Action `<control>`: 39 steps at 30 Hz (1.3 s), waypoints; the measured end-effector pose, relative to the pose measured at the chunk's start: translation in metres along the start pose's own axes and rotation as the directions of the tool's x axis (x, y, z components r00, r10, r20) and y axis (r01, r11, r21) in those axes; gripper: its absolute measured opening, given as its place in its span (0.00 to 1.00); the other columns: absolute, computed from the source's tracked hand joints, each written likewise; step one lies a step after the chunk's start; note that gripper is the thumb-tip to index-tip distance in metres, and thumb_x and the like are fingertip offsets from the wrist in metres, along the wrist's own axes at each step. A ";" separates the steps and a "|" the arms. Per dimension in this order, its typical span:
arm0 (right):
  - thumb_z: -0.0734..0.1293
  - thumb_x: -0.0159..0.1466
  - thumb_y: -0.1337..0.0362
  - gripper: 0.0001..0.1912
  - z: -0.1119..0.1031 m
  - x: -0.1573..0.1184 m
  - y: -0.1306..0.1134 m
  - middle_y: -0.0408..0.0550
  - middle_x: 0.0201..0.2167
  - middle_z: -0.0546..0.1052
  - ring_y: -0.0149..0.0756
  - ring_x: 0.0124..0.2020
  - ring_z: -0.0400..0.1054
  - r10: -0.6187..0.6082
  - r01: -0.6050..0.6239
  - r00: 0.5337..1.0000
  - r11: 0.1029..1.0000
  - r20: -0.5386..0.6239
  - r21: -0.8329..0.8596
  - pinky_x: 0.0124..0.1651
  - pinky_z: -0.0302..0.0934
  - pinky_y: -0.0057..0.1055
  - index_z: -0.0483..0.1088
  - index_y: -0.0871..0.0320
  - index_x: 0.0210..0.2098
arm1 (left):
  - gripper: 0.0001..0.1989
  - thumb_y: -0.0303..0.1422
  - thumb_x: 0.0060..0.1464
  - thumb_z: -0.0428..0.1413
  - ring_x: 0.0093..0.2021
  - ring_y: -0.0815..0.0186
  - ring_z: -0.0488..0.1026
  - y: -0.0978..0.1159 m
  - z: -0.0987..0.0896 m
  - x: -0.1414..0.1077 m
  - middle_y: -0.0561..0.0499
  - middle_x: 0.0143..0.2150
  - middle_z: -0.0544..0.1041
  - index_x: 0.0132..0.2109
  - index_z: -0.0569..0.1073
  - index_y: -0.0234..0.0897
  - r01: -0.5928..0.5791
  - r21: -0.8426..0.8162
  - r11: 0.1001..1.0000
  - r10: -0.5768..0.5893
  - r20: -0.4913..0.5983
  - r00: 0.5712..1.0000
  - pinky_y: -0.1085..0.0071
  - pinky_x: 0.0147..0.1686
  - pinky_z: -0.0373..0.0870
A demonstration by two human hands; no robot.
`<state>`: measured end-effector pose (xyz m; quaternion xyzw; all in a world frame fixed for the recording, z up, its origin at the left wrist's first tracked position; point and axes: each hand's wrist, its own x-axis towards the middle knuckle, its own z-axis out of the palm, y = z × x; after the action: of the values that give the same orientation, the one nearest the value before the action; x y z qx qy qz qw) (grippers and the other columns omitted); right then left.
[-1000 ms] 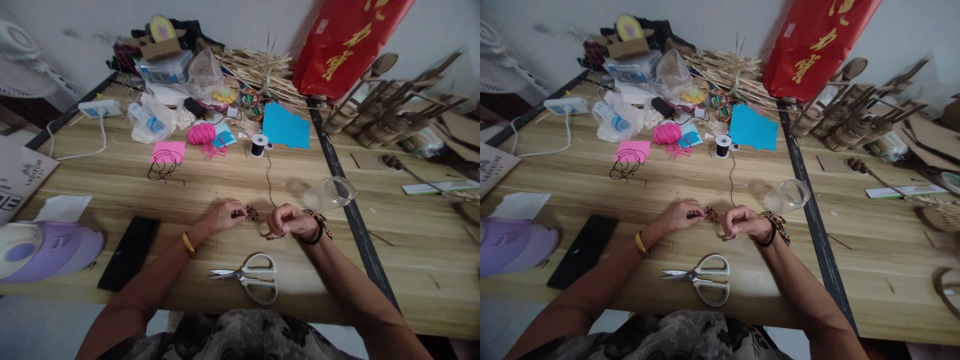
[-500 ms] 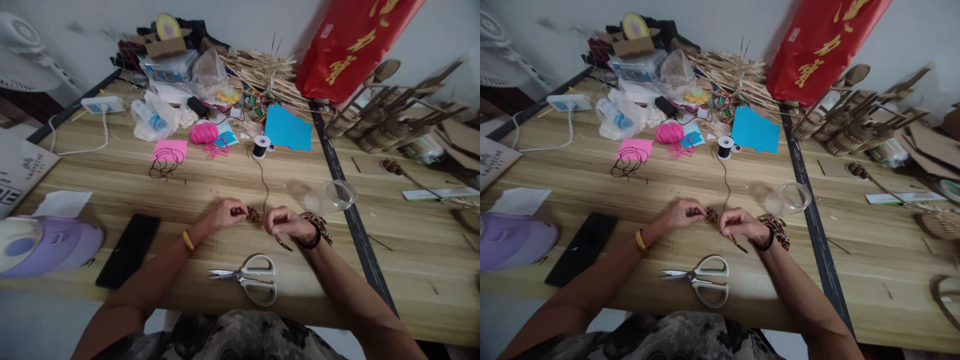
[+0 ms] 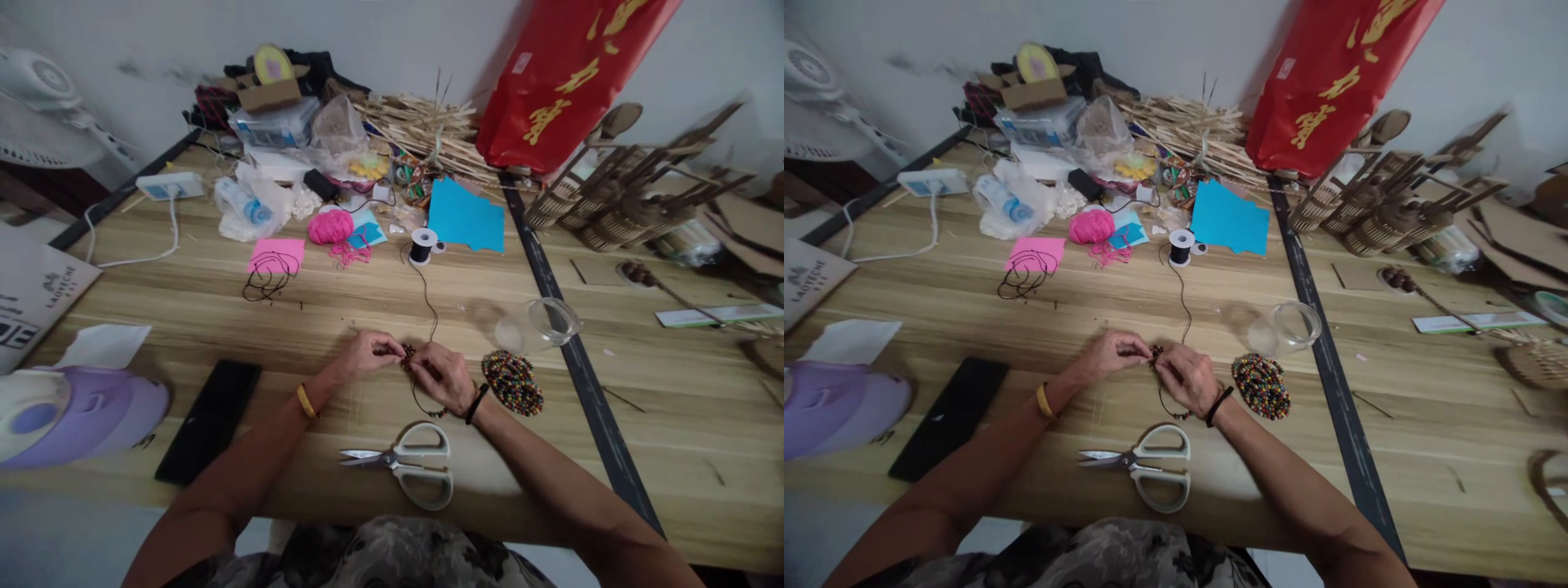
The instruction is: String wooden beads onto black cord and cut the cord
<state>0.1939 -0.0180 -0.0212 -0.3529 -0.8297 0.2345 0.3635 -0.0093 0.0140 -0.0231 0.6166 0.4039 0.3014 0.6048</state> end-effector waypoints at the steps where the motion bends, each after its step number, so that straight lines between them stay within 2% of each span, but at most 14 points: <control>1: 0.61 0.66 0.66 0.05 0.000 0.000 0.001 0.49 0.31 0.74 0.34 0.33 0.68 -0.010 0.010 1.000 1.000 0.000 -0.018 0.36 0.62 0.29 0.68 0.57 0.35 | 0.05 0.26 0.44 0.61 0.33 0.69 0.75 0.000 0.000 0.000 0.46 0.32 0.79 0.32 0.76 0.28 0.010 -0.015 1.000 -0.009 0.006 1.000 0.74 0.39 0.71; 11: 0.61 0.65 0.67 0.04 0.003 -0.001 0.004 0.48 0.30 0.73 0.33 0.32 0.68 -0.042 0.041 0.999 0.997 -0.010 -0.062 0.34 0.62 0.28 0.66 0.57 0.35 | 0.07 0.27 0.43 0.62 0.33 0.70 0.75 0.008 0.001 -0.002 0.47 0.32 0.79 0.32 0.77 0.29 0.081 -0.042 0.996 -0.081 0.013 0.997 0.74 0.40 0.71; 39: 0.60 0.66 0.66 0.05 0.004 0.000 0.005 0.48 0.29 0.72 0.33 0.30 0.67 -0.054 0.054 0.999 0.995 0.009 -0.088 0.33 0.60 0.27 0.65 0.57 0.34 | 0.09 0.31 0.43 0.63 0.34 0.68 0.75 0.006 0.001 -0.003 0.46 0.32 0.79 0.32 0.75 0.29 0.058 0.016 0.998 -0.058 0.012 0.998 0.71 0.40 0.71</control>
<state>0.1930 -0.0158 -0.0268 -0.3453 -0.8496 0.1887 0.3510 -0.0087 0.0115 -0.0166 0.6112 0.4202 0.2767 0.6110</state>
